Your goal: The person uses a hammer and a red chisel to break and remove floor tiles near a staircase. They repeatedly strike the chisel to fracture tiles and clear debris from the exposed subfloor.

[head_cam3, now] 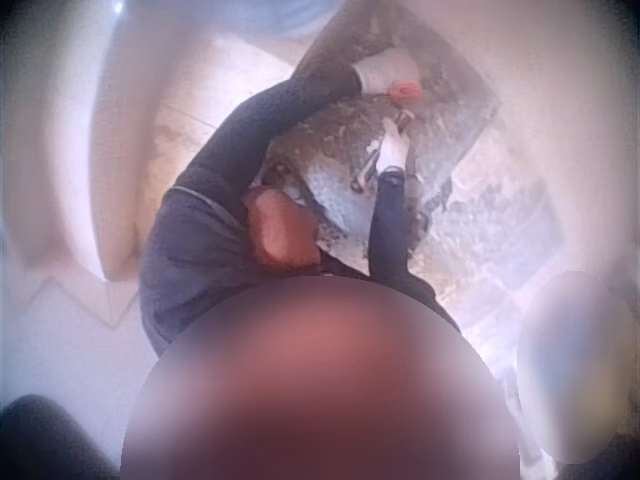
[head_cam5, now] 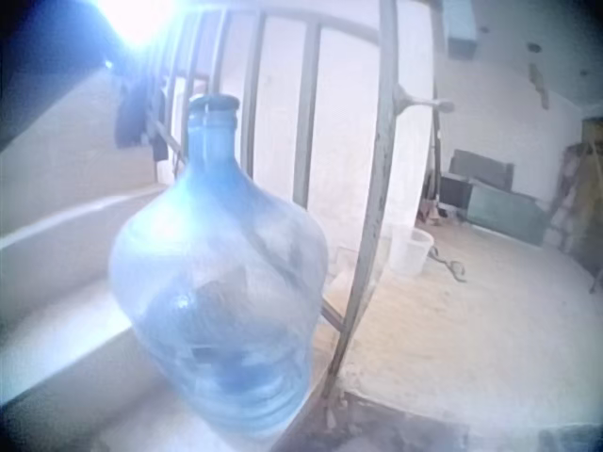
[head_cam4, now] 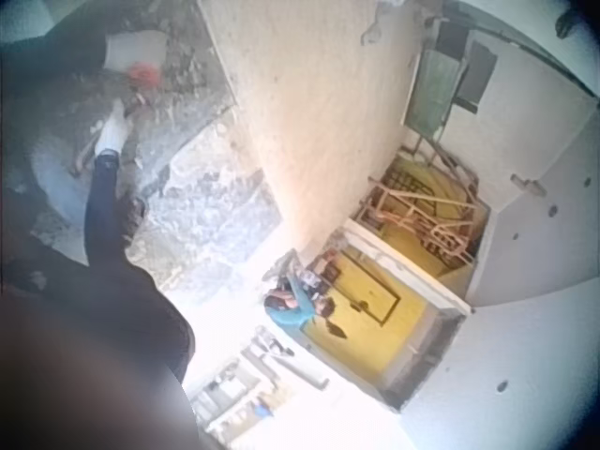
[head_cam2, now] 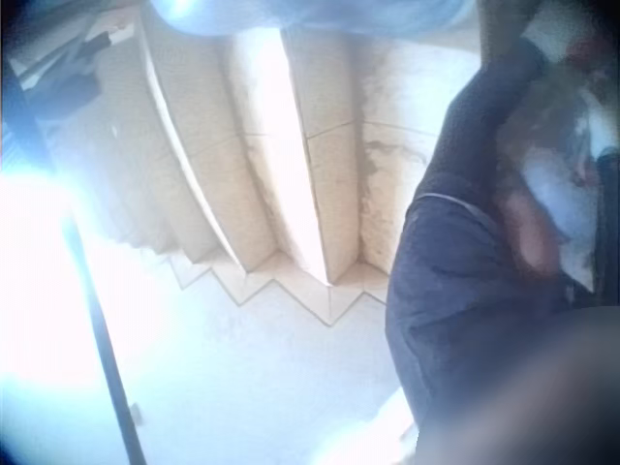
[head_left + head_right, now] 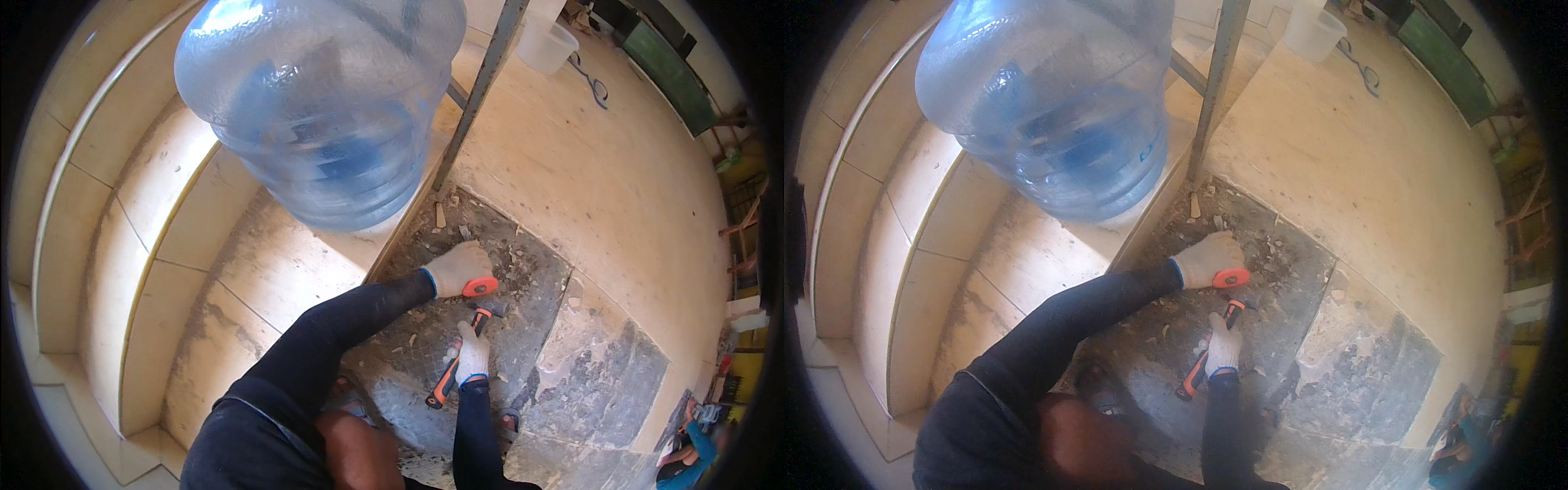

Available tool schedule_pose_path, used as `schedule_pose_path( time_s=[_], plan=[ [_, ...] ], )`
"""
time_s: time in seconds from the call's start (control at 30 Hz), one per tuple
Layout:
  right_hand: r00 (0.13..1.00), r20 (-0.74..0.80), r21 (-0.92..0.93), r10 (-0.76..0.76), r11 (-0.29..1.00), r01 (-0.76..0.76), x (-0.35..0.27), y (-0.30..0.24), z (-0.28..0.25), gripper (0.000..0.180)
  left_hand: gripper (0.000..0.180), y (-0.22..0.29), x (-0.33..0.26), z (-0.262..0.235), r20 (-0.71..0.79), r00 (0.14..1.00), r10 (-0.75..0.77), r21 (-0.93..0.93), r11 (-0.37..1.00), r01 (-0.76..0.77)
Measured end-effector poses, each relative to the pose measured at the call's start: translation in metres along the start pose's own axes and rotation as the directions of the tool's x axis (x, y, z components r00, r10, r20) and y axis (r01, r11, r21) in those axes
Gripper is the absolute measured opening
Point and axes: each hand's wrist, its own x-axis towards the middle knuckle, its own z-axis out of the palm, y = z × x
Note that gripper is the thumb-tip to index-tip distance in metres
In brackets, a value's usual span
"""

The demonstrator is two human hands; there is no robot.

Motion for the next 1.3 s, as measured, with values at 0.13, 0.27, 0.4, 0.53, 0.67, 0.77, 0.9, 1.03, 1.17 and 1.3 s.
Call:
schedule_pose_path(
  time_s=[0.13, 0.27, 0.4, 0.53, 0.67, 0.77, 0.9, 1.03, 1.17, 1.3],
  plan=[
    [0.996, 0.073, 0.043, 0.058, 0.997, -0.061, -0.004, -0.003, -0.001, 0.029, 0.007, -0.026, 0.005, -0.008, -0.103, 0.970, -0.221, -0.026, 0.975, 0.220],
    [0.997, 0.064, 0.061, 0.047, 0.997, -0.051, -0.004, -0.004, -0.002, 0.027, 0.011, -0.034, 0.002, -0.009, -0.016, 0.883, -0.469, -0.020, 0.883, 0.469],
    [0.996, 0.075, 0.052, 0.050, 0.997, -0.054, -0.003, -0.004, -0.003, 0.027, 0.016, -0.029, -0.002, -0.011, -0.117, 0.900, -0.420, -0.185, 0.899, 0.396],
    [0.997, 0.075, 0.025, 0.036, 0.999, -0.038, -0.003, -0.005, -0.003, 0.027, 0.017, -0.017, 0.004, -0.016, -0.289, 0.910, -0.299, -0.403, 0.900, 0.168],
    [0.998, 0.055, 0.011, 0.032, 0.999, -0.032, -0.004, -0.005, -0.002, 0.028, 0.016, -0.017, 0.013, -0.018, -0.114, 0.990, -0.089, -0.269, 0.962, 0.056],
    [0.999, 0.044, 0.019, 0.024, 1.000, -0.025, -0.006, -0.006, -0.002, 0.027, 0.012, -0.030, 0.008, -0.017, -0.144, 0.980, -0.141, -0.202, 0.973, 0.110],
    [0.996, 0.075, 0.020, 0.040, 0.999, -0.041, -0.008, -0.009, -0.004, 0.027, 0.013, -0.037, -0.002, -0.012, -0.143, 0.948, -0.286, -0.117, 0.956, 0.270],
    [0.995, 0.088, 0.009, 0.037, 0.999, -0.038, -0.006, -0.010, -0.006, 0.027, 0.019, -0.020, -0.001, -0.009, 0.014, 0.906, -0.424, 0.010, 0.906, 0.424],
    [0.997, 0.053, -0.013, 0.053, 0.999, -0.053, 0.001, -0.005, -0.007, 0.028, 0.021, 0.000, 0.002, -0.017, -0.030, 0.863, -0.505, -0.036, 0.863, 0.504],
    [0.992, 0.068, -0.302, -0.108, 0.945, 0.123, 0.012, -0.006, -0.016, 0.031, 0.023, 0.002, 0.003, -0.030, -0.079, 0.879, -0.471, 0.009, 0.881, 0.473]
  ],
)
